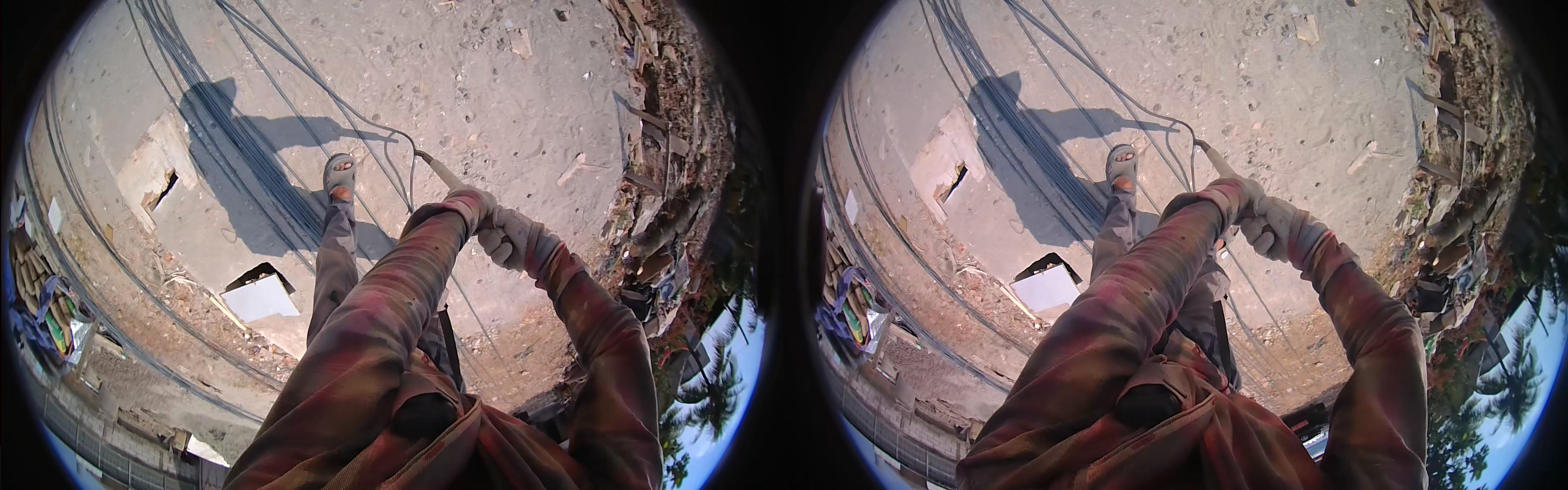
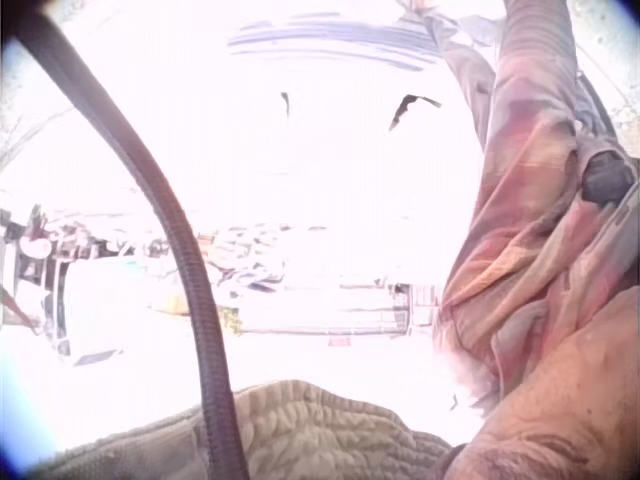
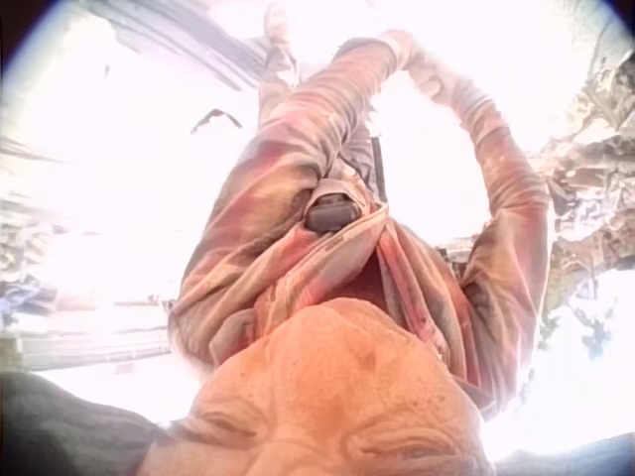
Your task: The person uses a hollow metal pipe to bend a long steel rebar rod by inserting the rod into the pipe and pulling it with both hands.
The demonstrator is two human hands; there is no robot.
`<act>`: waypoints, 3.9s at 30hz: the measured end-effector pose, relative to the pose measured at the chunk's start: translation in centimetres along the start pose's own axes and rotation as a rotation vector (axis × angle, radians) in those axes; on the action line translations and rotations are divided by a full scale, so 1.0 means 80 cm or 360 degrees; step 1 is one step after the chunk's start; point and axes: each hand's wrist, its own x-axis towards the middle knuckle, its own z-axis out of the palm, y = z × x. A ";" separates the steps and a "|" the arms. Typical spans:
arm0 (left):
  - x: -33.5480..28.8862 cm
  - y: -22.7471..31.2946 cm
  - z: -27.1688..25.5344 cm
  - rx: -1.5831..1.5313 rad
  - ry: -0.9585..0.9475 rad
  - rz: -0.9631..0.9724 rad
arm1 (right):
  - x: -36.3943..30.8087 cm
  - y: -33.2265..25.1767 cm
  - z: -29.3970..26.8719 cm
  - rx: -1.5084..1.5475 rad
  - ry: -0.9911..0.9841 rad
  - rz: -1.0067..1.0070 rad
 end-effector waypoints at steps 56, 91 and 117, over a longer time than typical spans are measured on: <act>-0.053 -0.070 0.052 0.0661 0.0056 -0.0010 | 0.069 0.103 0.072 -0.0475 0.0754 -0.0273; -0.114 -0.212 0.015 0.0230 0.0288 -0.0676 | 0.178 0.172 0.212 0.0510 0.0893 -0.0663; -0.021 -0.284 0.181 0.0079 0.0883 -0.0582 | 0.158 0.256 0.082 0.0182 0.0427 -0.0517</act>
